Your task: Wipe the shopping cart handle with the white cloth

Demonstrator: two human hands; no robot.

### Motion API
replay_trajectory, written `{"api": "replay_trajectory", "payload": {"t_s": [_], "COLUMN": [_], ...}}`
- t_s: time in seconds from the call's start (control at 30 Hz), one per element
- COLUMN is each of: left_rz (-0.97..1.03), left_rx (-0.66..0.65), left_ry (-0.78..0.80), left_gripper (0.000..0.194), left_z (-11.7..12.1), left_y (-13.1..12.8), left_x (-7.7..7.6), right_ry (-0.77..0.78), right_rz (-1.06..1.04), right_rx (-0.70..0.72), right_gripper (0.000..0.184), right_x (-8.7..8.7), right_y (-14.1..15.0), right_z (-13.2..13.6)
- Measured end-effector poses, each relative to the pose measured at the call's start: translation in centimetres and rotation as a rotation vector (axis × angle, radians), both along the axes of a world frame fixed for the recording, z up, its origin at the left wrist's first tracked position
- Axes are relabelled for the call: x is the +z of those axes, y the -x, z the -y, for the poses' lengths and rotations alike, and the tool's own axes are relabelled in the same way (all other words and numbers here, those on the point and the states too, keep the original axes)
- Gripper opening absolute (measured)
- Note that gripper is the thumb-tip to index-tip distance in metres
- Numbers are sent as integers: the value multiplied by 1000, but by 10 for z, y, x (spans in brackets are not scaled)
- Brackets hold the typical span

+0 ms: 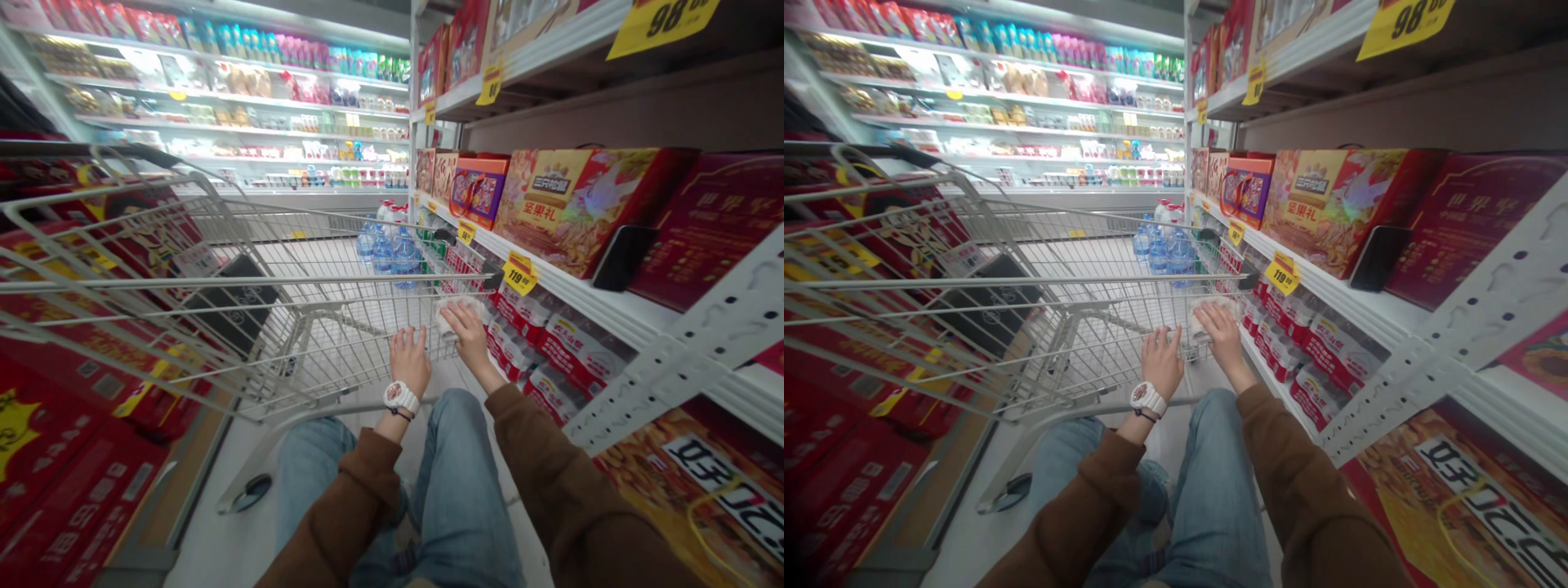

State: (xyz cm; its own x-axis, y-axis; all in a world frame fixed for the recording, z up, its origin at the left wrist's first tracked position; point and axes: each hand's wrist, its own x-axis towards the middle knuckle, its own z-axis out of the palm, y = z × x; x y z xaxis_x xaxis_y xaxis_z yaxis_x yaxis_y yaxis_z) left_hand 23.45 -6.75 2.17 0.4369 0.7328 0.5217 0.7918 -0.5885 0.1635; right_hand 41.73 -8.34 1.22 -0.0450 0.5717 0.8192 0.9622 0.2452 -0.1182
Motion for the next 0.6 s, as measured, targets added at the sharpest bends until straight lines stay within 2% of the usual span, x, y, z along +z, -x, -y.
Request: {"api": "replay_trajectory", "payload": {"t_s": [0.13, 0.2, 0.37, 0.43, 0.6], "left_rz": [-8, -7, -12, -16, -15], "left_rx": [-18, -19, -18, -17, -18], "left_ry": [-6, -15, -17, -19, -25], "left_gripper": [67, 67, 69, 69, 68], "left_z": [-3, -3, 0, 1, -1], "left_y": [1, 1, 2, 3, 2], "left_x": [-1, -1, 0, 1, -2], "right_ry": [63, 79, -4, -14, 36], "right_rz": [15, 4, -41, -32, 7], "right_rx": [-1, 11, -9, -20, -12], "right_gripper": [85, 86, 86, 85, 85], "right_x": [-23, -19, 9, 7, -14], "right_y": [3, 3, 9, 13, 17], "right_z": [6, 10, 3, -1, 4]}}
